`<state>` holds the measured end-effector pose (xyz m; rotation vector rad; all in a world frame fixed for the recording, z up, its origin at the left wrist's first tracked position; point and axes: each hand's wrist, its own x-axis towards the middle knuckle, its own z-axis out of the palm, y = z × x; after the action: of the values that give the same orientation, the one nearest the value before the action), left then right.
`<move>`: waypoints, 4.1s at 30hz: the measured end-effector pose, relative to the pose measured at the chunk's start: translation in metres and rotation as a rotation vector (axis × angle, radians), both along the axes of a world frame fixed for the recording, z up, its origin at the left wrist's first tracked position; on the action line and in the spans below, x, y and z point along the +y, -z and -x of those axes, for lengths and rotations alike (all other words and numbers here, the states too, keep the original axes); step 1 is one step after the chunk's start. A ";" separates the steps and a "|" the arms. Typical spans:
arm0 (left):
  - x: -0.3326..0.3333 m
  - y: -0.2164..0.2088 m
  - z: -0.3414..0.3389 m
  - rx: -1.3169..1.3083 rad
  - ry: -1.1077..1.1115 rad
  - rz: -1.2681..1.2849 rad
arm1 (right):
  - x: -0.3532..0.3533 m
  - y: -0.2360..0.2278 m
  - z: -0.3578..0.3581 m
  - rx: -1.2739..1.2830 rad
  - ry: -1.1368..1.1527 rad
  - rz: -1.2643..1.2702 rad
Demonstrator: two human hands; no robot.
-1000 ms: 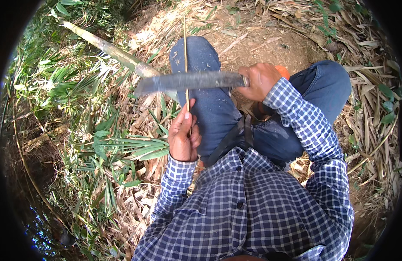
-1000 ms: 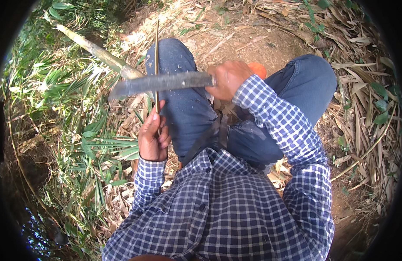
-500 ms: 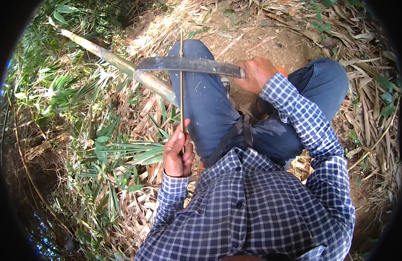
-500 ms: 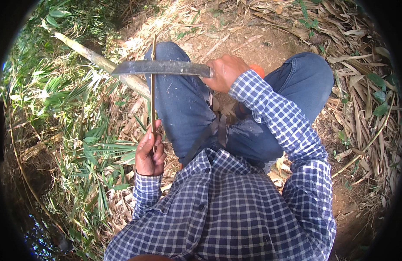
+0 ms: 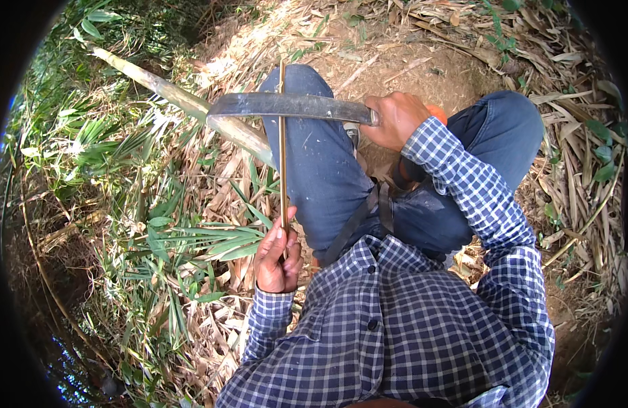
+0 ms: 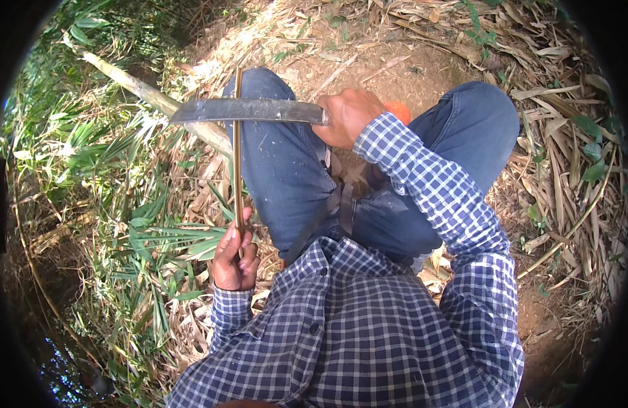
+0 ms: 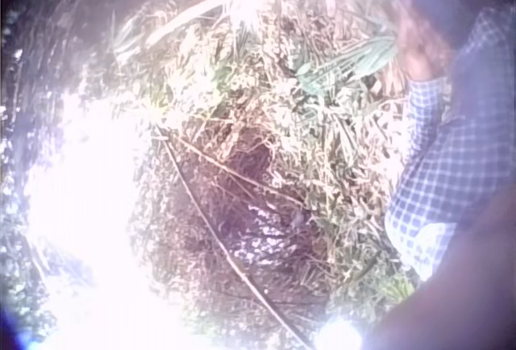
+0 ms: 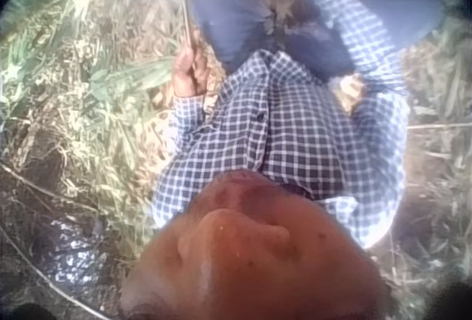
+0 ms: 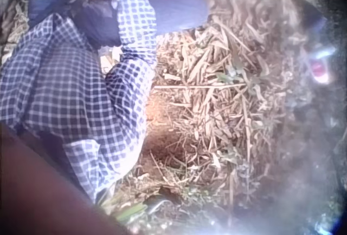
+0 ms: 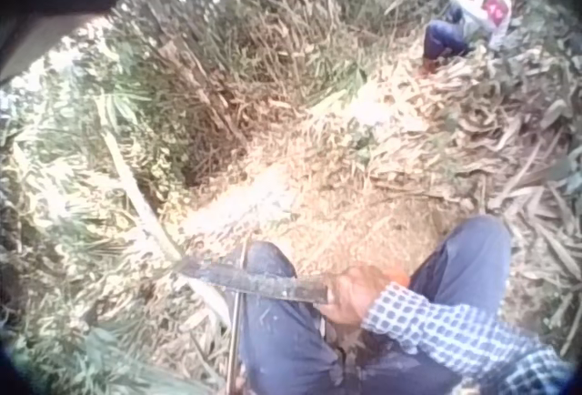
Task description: The person sits on the ground and uses a machete to shave a long, thin bamboo stick. They hold the stick against their leg and repeatedly scrape the blade along its length to smooth the surface.
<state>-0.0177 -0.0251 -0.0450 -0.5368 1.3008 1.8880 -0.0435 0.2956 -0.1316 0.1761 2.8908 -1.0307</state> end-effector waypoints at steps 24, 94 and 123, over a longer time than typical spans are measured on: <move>0.025 0.001 0.012 -0.034 -0.028 -0.050 | -0.024 -0.002 -0.034 -0.022 -0.020 0.027; 0.025 0.017 0.023 0.187 0.185 0.269 | -0.055 -0.005 -0.062 -0.041 -0.110 0.156; 0.004 0.002 -0.003 -0.090 0.120 0.069 | -0.016 0.011 -0.009 -0.074 0.128 0.022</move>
<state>-0.0148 -0.0214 -0.0469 -0.5599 1.3137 1.7068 -0.0350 0.2797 -0.1423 0.3939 2.8322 -1.0501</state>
